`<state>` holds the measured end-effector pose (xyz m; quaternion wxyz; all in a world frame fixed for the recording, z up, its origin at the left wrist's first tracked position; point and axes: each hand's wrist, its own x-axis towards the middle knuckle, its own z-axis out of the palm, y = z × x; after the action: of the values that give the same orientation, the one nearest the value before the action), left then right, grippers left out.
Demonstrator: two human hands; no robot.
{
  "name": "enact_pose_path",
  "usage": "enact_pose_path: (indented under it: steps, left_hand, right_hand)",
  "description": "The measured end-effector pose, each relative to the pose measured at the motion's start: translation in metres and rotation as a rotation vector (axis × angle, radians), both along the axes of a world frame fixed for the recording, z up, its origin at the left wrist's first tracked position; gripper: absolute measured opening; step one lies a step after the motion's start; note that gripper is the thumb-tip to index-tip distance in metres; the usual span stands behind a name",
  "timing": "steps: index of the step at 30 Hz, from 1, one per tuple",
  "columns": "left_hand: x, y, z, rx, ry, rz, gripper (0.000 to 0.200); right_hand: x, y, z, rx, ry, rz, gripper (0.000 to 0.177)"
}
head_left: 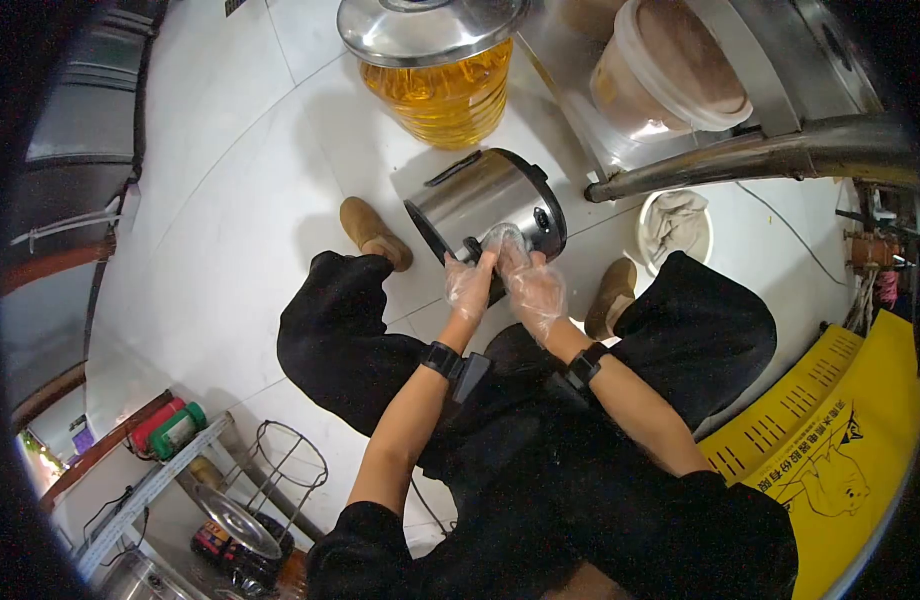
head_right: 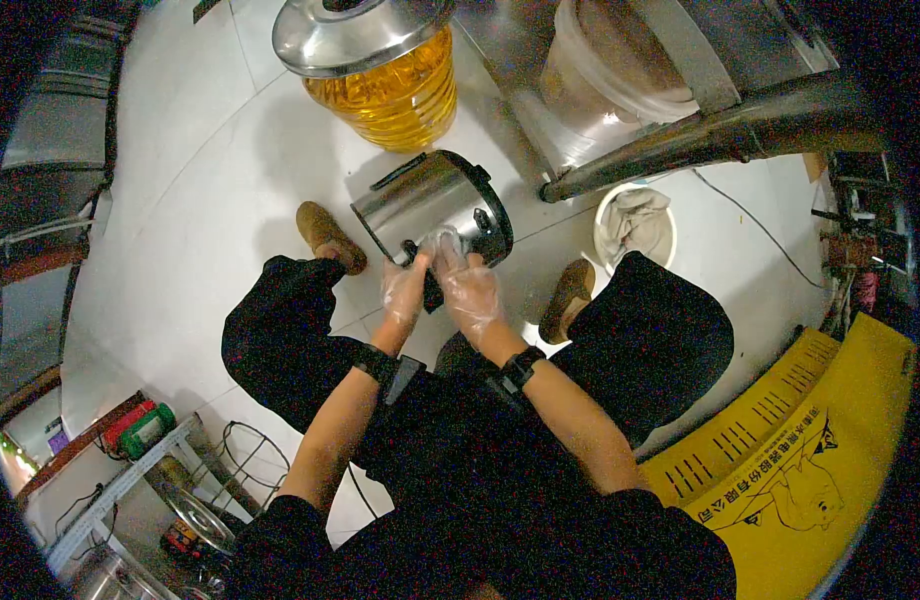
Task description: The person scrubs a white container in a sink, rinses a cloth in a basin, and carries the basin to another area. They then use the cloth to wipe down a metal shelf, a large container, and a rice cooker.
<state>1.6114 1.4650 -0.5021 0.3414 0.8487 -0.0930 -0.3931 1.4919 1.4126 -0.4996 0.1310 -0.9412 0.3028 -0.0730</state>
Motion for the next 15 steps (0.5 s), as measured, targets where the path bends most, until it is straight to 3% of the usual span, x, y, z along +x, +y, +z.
enact_pose_path:
  steps: [4, 7, 14, 15]
  left_hand:
    - [0.0, 0.007, -0.02, -0.056, 0.016, -0.028, 0.12]
    - [0.0, 0.002, -0.006, -0.052, 0.005, -0.008, 0.12]
    - [-0.002, 0.007, -0.007, -0.104, 0.047, -0.006, 0.121]
    - [-0.001, 0.008, -0.012, -0.099, 0.047, -0.007, 0.121]
  right_hand:
    - [0.017, -0.027, 0.009, 0.077, 0.03, -0.188, 0.053]
    - [0.027, -0.036, -0.002, -0.02, -0.07, -0.205, 0.055]
    - [0.005, -0.001, 0.021, 0.234, 0.172, -0.085, 0.055]
    - [0.009, -0.008, 0.02, 0.128, 0.054, -0.134, 0.056]
